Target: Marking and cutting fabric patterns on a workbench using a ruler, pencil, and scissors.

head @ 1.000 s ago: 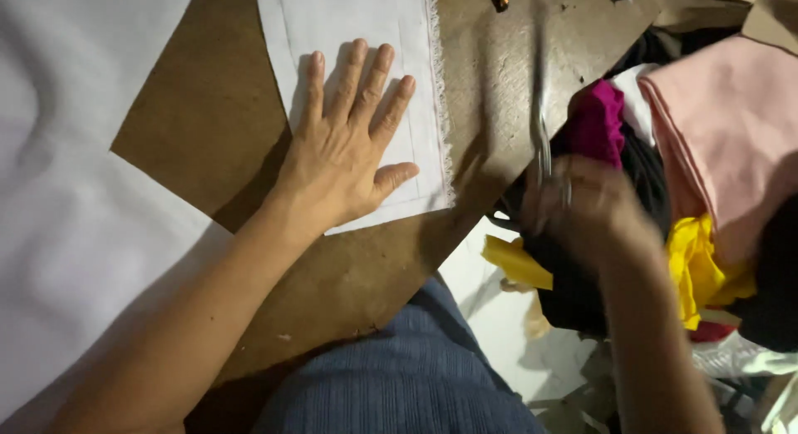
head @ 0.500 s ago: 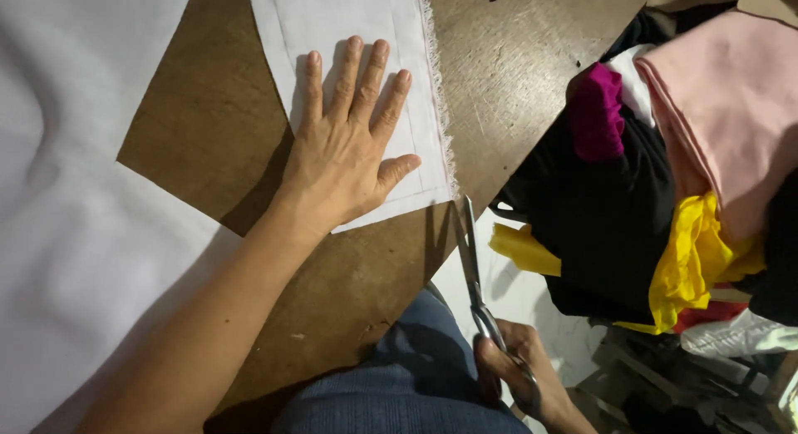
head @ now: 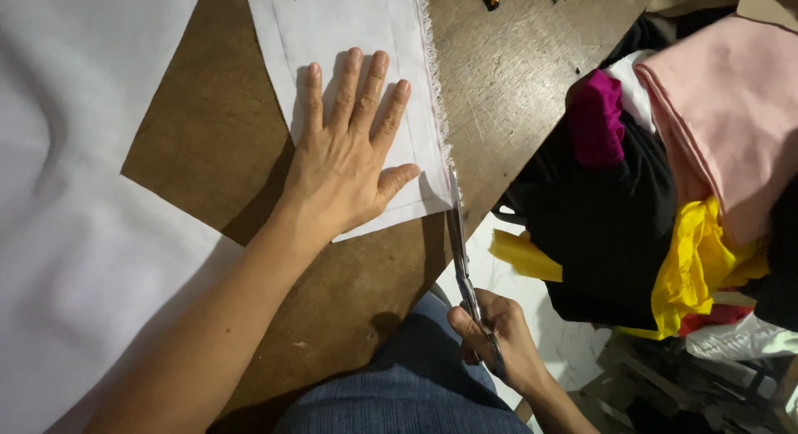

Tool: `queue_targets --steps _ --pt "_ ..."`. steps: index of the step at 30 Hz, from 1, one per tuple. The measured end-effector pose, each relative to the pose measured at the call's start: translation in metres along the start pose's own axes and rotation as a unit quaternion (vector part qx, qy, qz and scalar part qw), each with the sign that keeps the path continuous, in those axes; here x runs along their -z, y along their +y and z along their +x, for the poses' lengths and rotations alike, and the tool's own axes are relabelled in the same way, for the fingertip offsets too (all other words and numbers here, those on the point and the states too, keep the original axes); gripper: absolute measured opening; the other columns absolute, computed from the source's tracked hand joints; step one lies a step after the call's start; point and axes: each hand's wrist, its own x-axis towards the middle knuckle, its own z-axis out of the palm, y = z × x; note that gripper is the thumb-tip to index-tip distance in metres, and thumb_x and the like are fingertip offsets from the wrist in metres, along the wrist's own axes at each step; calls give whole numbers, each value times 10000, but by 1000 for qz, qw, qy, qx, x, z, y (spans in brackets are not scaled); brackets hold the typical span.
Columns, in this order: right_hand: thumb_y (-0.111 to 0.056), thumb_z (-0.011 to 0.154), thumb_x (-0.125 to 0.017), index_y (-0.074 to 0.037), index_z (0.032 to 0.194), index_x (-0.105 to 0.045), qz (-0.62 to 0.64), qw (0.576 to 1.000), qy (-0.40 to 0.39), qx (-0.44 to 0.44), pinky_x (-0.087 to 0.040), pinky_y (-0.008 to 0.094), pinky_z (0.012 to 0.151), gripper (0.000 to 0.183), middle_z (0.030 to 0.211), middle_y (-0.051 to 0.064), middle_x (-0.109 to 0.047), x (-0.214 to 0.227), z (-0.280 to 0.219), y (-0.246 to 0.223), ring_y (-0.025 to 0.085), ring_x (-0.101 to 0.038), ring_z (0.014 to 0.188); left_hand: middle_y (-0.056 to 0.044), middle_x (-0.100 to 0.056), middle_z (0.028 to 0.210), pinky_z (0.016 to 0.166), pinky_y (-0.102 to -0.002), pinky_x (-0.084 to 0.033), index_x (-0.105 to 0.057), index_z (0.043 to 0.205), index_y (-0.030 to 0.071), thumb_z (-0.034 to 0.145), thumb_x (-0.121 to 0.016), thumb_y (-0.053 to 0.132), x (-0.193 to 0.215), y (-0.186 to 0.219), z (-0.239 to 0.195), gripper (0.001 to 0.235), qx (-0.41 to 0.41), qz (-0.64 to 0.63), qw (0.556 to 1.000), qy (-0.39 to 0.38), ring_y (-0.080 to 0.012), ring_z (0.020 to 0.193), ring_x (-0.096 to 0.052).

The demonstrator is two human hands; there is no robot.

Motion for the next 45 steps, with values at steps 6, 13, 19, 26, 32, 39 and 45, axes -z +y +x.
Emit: queue_targets --steps 6,13,19,26,32,39,45 --pt "-503 828 -722 -53 646 -529 18 1000 3 24 -500 287 363 522 481 53 -538 2 3 4 194 -665 378 -215 52 1718 1243 -693 62 -99 1690 131 1009 -216 691 -2 -1 2 890 10 -2 1000 -25 -424 1588 72" --pt "-422 896 -745 -84 630 -460 -17 1000 8 19 -424 274 327 516 524 27 -455 3 -1 3 190 -664 356 -228 5 1725 1248 -696 34 -150 1691 118 1012 -253 671 -2 0 1 882 8 5 1000 -13 -441 1594 21" --pt "-366 872 -810 -81 622 -414 39 999 6 -23 -372 296 309 549 481 32 -376 7 1 4 194 -568 315 -219 -6 1735 1259 -681 35 -142 1691 131 1002 -228 681 -2 1 1 886 17 25 999 -10 -438 1604 9" --pt "-495 822 -691 -17 690 -587 9 999 -35 -20 -440 290 344 506 430 168 -672 15 9 -19 215 -650 342 -223 -8 1732 1251 -690 36 -143 1688 127 1005 -210 695 -5 0 1 890 13 24 1000 -3 -436 1602 8" --pt "-518 839 -664 -43 660 -520 -12 1000 -20 10 -416 284 367 528 415 168 -632 12 28 -36 203 -618 347 -215 -12 1730 1258 -685 15 -109 1681 115 1006 -220 686 -6 0 0 891 11 21 1000 4 -431 1594 20" --pt "-519 843 -699 -69 647 -479 -37 999 3 -1 -428 284 366 539 426 103 -548 5 26 -42 201 -643 355 -182 81 1722 1249 -664 75 -20 1679 158 995 -172 730 -11 -2 2 904 21 35 999 -20 -406 1589 88" --pt "-429 886 -738 -87 638 -422 -15 1000 -4 4 -368 274 322 528 385 91 -498 5 27 -35 195 -595 301 -204 9 1729 1259 -669 31 -92 1681 130 996 -225 706 -10 -1 1 905 15 46 999 2 -419 1595 33"
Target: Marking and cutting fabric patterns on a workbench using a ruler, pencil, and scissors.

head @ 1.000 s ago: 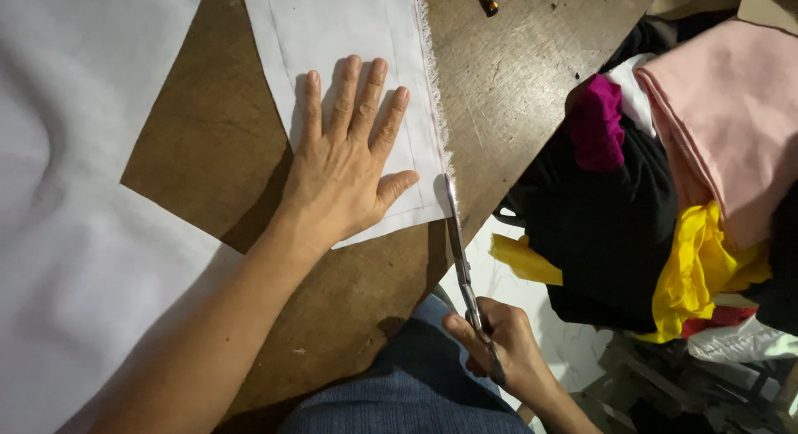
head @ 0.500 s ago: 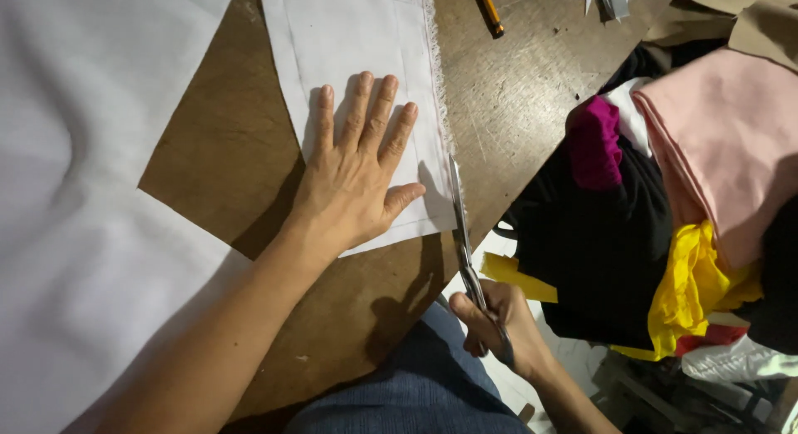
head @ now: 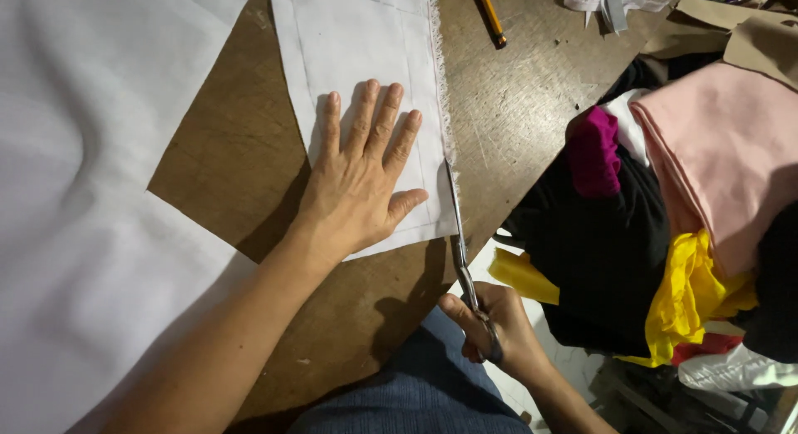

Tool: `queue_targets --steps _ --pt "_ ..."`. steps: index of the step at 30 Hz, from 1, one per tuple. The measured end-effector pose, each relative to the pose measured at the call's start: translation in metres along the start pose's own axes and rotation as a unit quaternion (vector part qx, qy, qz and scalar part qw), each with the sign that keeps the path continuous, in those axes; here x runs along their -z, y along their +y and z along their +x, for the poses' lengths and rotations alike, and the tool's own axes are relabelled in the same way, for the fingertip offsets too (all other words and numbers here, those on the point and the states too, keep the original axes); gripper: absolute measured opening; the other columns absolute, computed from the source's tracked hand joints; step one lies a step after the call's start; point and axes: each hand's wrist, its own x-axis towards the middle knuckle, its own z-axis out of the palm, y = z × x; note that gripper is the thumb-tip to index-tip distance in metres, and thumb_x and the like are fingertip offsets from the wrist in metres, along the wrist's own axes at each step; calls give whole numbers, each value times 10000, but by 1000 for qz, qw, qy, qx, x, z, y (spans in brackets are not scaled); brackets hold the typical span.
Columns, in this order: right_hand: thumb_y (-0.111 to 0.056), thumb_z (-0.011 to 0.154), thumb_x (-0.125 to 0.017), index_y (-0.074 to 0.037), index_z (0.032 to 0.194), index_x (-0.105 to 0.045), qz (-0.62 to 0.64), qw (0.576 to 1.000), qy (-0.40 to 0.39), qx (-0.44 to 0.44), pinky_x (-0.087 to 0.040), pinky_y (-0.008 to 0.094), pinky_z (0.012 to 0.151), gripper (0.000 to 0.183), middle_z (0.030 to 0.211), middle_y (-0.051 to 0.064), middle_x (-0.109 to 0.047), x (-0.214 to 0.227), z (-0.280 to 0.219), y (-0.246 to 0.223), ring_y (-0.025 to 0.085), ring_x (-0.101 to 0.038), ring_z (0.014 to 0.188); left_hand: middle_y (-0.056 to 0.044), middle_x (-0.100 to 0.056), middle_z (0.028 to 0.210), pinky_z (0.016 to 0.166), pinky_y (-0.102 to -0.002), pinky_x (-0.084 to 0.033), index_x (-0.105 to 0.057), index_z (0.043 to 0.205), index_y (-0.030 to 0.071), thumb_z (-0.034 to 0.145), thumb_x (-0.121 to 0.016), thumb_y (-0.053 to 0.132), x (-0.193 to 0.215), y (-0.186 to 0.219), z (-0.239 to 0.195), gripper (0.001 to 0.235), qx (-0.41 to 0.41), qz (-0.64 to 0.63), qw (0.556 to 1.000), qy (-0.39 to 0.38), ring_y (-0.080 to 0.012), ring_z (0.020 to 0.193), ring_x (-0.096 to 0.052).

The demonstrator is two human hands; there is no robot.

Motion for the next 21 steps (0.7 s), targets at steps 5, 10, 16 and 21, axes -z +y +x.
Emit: queue_targets --steps 5,10,16,21 --pt "-542 838 -632 -17 532 -531 29 999 -41 19 -420 281 338 616 394 193 -652 13 -5 -11 223 -602 298 -201 -15 1735 1259 -669 42 -104 1679 113 999 -207 710 -1 0 0 910 2 -9 1000 9 -415 1599 24" --pt "-529 873 -606 -27 497 -539 11 997 -36 62 -497 289 412 631 378 143 -591 13 14 -32 206 -605 328 -220 -48 1724 1256 -685 -21 -142 1664 38 1005 -243 699 0 -1 -2 939 -5 -5 999 33 -422 1590 -6" --pt "-490 902 -624 -56 624 -495 34 995 -26 92 -416 288 343 531 387 149 -588 9 28 -33 189 -543 300 -221 -95 1727 1259 -676 -44 -182 1660 25 998 -288 700 -1 0 -2 952 -3 17 999 47 -420 1592 -44" --pt "-510 901 -607 -50 625 -537 -3 995 -21 98 -395 263 332 541 386 147 -612 5 30 -32 184 -564 298 -203 -49 1734 1258 -668 -7 -142 1669 50 991 -221 744 -5 0 0 974 5 46 998 30 -416 1596 -12"
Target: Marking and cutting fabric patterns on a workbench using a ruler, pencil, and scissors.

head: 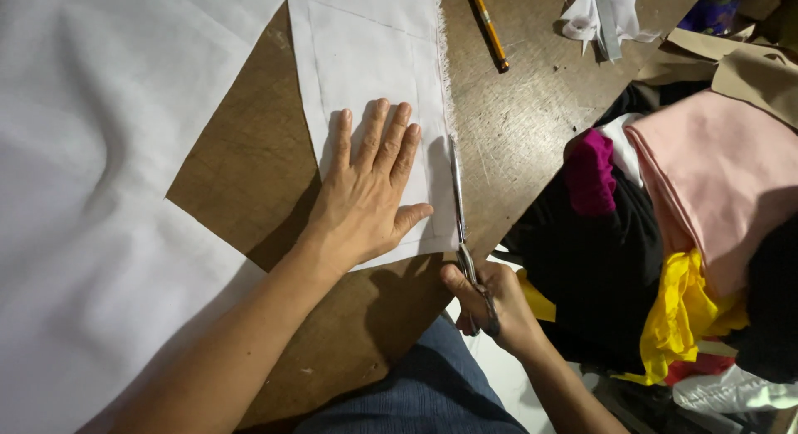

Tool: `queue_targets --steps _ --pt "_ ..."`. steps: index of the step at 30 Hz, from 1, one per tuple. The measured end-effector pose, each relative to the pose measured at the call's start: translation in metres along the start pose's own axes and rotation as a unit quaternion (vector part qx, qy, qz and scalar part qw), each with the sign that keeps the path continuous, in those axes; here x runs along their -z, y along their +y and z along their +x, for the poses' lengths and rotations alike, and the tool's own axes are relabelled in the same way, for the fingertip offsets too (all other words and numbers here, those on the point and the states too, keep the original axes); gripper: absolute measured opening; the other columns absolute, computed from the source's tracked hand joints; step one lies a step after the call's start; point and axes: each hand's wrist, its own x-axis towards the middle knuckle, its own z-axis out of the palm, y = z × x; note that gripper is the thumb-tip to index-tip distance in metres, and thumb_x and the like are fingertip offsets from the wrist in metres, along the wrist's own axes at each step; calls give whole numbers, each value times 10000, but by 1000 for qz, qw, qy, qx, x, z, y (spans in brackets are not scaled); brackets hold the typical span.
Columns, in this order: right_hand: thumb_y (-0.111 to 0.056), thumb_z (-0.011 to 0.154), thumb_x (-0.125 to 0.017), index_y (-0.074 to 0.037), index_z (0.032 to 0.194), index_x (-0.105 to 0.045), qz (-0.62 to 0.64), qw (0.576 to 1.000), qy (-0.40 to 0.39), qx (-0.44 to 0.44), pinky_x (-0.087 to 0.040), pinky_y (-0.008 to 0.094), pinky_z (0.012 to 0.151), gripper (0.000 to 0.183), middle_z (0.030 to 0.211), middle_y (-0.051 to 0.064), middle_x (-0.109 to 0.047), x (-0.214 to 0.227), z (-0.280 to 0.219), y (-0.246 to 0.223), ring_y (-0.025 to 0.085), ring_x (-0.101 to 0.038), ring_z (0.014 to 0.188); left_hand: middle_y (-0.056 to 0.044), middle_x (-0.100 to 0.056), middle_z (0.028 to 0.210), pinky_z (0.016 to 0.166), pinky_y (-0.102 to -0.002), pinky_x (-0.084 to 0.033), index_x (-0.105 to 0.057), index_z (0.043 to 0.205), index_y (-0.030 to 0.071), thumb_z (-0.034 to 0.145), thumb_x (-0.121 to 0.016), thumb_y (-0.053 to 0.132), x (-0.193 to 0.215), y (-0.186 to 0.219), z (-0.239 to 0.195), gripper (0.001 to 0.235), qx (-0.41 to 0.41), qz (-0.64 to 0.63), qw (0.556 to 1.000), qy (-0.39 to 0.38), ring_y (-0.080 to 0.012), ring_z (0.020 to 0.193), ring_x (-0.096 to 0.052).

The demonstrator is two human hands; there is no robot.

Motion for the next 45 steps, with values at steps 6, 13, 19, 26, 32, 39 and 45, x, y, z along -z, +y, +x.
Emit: queue_targets --steps 6,13,19,26,32,39,45 --pt "-422 909 -693 -60 579 -504 5 1000 17 -12 -383 275 317 525 369 99 -500 -3 1 4 183 -550 298 -209 -130 1729 1256 -673 -64 -205 1661 31 985 -295 729 4 0 -1 976 -3 0 1000 21 -420 1591 -80" --pt "-558 893 -563 -12 418 -551 40 999 -15 0 -464 286 398 723 337 151 -542 -3 2 -11 218 -583 315 -207 -53 1729 1255 -670 -13 -148 1665 46 992 -249 740 1 -1 -1 972 -2 8 1000 7 -432 1587 -11" --pt "-536 925 -535 -39 509 -543 17 1000 -3 -3 -432 286 387 648 373 152 -580 -3 2 -12 205 -586 330 -201 -84 1732 1259 -665 -31 -189 1666 49 980 -279 759 2 0 -2 991 -2 19 1000 14 -424 1590 -34" --pt "-467 933 -613 -67 592 -495 -36 999 21 -29 -383 270 355 539 371 147 -591 0 4 -7 177 -547 305 -212 -126 1725 1259 -664 -56 -241 1654 43 979 -328 733 2 -1 -2 969 -4 9 1000 26 -428 1586 -72" --pt "-426 917 -668 -58 664 -529 -12 999 23 -30 -385 268 327 467 372 136 -560 -2 4 -5 180 -553 298 -211 -105 1727 1261 -669 -47 -217 1660 48 986 -308 723 4 0 -2 958 -4 11 1000 20 -420 1590 -64" --pt "-602 875 -544 -13 413 -567 22 1000 -15 -5 -390 265 379 749 352 165 -583 1 4 -19 202 -566 308 -195 -49 1735 1260 -659 0 -146 1672 64 984 -240 774 1 0 -1 993 2 37 999 7 -422 1590 -4" --pt "-514 881 -606 -30 716 -553 -23 998 16 -59 -418 300 370 514 444 189 -655 -1 0 -10 213 -588 346 -193 -72 1734 1258 -654 0 -186 1671 85 980 -232 794 2 1 -2 991 5 54 998 10 -417 1590 -13"
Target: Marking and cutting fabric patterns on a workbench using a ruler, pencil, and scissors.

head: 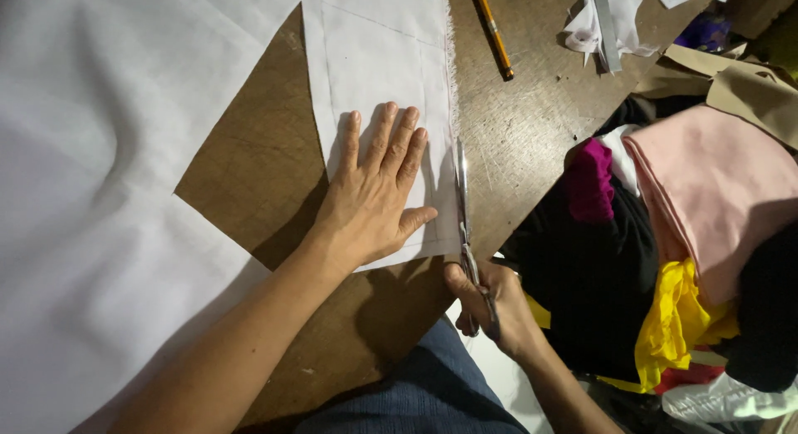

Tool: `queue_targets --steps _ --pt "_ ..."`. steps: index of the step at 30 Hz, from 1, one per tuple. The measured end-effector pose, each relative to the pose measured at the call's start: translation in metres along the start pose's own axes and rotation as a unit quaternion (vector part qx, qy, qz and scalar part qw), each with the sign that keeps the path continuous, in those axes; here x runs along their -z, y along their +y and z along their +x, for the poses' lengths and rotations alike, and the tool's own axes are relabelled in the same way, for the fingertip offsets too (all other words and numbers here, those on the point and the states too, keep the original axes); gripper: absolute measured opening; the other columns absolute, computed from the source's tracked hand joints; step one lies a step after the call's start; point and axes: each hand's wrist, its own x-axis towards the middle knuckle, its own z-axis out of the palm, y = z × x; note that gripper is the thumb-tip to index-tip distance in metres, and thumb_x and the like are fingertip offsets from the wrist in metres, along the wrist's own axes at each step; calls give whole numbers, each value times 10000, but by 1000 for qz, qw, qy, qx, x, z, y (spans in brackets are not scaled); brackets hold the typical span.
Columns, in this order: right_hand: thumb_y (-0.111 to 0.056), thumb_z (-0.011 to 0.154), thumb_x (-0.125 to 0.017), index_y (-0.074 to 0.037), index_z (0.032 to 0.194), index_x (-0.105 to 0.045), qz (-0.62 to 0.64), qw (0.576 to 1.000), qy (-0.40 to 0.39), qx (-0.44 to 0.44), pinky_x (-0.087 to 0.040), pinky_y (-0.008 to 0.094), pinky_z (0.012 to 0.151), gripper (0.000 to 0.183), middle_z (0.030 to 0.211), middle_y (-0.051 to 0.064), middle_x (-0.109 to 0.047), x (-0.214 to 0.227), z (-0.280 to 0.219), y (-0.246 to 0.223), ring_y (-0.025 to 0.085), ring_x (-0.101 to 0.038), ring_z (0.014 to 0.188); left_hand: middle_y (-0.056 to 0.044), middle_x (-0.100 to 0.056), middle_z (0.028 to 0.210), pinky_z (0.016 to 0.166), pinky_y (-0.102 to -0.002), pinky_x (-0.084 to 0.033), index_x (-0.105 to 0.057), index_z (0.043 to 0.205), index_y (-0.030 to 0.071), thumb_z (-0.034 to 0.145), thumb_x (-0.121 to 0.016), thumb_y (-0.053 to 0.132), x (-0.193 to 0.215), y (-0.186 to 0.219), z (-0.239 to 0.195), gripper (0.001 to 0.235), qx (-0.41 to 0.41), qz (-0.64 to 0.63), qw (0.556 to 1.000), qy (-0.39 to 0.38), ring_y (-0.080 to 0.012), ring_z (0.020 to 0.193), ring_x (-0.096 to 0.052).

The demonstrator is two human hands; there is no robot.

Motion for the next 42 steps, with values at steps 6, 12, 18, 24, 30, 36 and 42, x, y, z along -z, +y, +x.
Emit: queue_targets --steps 6,12,18,24,30,36,42 --pt "-425 935 -630 -50 704 -544 -11 999 37 20 -444 271 362 449 417 111 -527 -9 -3 1 188 -587 345 -200 -130 1729 1256 -668 -41 -251 1659 61 985 -280 771 2 0 0 979 -2 -10 1000 16 -432 1586 -63" --pt "-415 935 -656 -70 696 -589 -64 996 48 44 -435 279 347 425 471 48 -535 -9 -3 0 173 -649 362 -209 -107 1727 1256 -669 -24 -206 1661 57 1000 -248 739 -4 -1 1 951 -7 -29 1000 5 -427 1588 -55" --pt "-427 919 -664 -55 736 -622 -59 997 46 12 -459 278 348 416 469 69 -531 -10 -1 6 213 -677 365 -206 -40 1730 1254 -662 19 -142 1672 65 1002 -180 772 -1 -1 1 975 -8 -14 1000 -6 -422 1589 3" --pt "-449 918 -652 -58 663 -557 -47 998 44 27 -388 259 322 477 362 114 -536 -6 -2 3 207 -618 292 -204 -80 1731 1255 -667 -11 -174 1667 58 1002 -226 744 0 -1 0 957 -5 -22 1000 3 -420 1591 -30" --pt "-488 938 -584 -32 429 -559 -9 999 13 42 -383 261 339 684 346 137 -570 -3 4 -25 169 -530 285 -204 -97 1729 1256 -669 -37 -153 1658 28 983 -279 740 -1 0 1 989 -6 -34 999 5 -418 1591 -56" --pt "-455 975 -567 -71 491 -483 47 994 -12 96 -357 255 372 624 362 111 -518 -5 6 -33 160 -498 316 -206 -86 1729 1260 -659 -26 -160 1658 25 993 -266 734 1 -1 1 978 -3 -27 1000 4 -411 1592 -38" --pt "-441 944 -662 -85 626 -454 -32 999 24 28 -369 273 323 521 382 98 -494 -1 14 -17 201 -578 317 -207 -93 1727 1255 -663 -27 -155 1656 24 986 -266 743 1 -1 1 989 -3 -24 1000 1 -418 1590 -53"
